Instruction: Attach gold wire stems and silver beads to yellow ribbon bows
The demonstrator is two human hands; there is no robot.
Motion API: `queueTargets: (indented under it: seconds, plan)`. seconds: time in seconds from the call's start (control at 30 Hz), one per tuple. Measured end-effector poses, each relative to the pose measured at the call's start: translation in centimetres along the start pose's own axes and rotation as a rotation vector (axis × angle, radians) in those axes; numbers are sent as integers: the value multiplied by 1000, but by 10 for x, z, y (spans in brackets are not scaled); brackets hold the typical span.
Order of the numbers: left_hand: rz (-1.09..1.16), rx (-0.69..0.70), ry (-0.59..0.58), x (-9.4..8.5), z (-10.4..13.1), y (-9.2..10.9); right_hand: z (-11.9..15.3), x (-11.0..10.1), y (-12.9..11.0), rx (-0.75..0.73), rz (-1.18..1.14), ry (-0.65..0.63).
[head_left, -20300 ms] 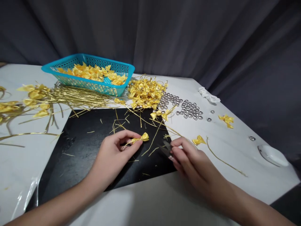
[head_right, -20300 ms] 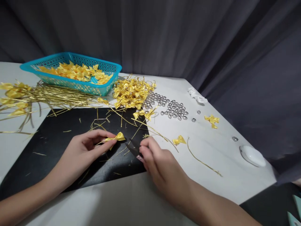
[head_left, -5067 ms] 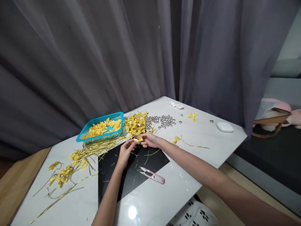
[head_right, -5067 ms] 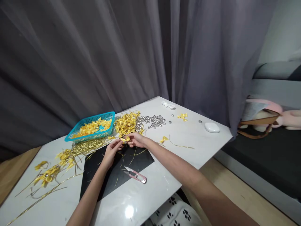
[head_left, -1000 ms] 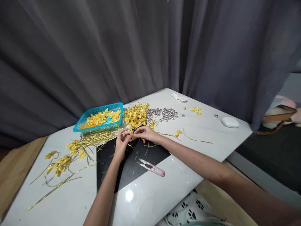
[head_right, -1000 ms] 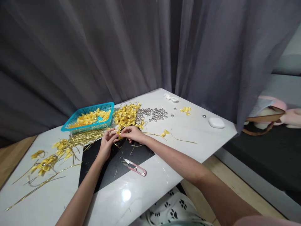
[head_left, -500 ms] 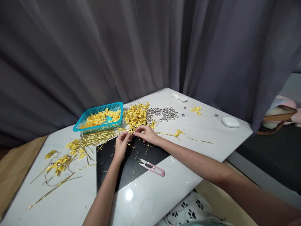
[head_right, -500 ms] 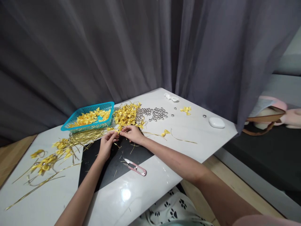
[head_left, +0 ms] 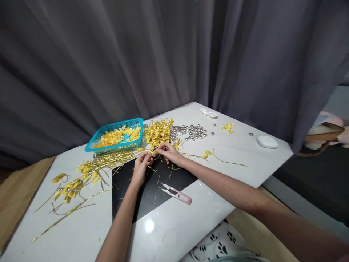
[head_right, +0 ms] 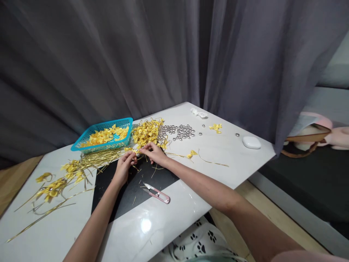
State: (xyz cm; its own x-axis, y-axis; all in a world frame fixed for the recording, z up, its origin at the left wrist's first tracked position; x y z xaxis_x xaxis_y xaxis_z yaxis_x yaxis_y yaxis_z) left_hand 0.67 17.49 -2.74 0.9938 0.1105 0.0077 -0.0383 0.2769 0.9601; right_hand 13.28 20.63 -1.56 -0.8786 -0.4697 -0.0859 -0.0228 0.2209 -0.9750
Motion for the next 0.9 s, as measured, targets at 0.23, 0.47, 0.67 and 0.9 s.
queueTargets:
  seconds: [0.23, 0.47, 0.67, 0.9]
  plan:
    - [7, 28, -24, 3, 2, 4, 0, 10, 2, 1, -45, -162]
    - [70, 105, 45, -4, 4, 9, -1, 6, 5, 51, -67, -210]
    - [80, 117, 102, -10, 3, 8, -2, 5, 11, 79, -8, -162]
    - [41, 91, 51, -4, 4, 9, -1, 7, 9, 66, -18, -173]
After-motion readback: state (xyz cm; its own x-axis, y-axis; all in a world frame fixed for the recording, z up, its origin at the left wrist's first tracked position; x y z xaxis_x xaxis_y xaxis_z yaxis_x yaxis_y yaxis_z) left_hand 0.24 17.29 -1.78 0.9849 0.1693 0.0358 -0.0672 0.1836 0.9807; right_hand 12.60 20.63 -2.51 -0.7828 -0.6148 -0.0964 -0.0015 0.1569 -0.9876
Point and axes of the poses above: each hand's wrist, its own z-axis away from the middle knuckle, its own x-axis out of the palm, y = z × x, the point moved 8 cm from there along -z, towards the middle knuckle, and after that the axes turned 13 degrees about -x, right-handed, at the moved point
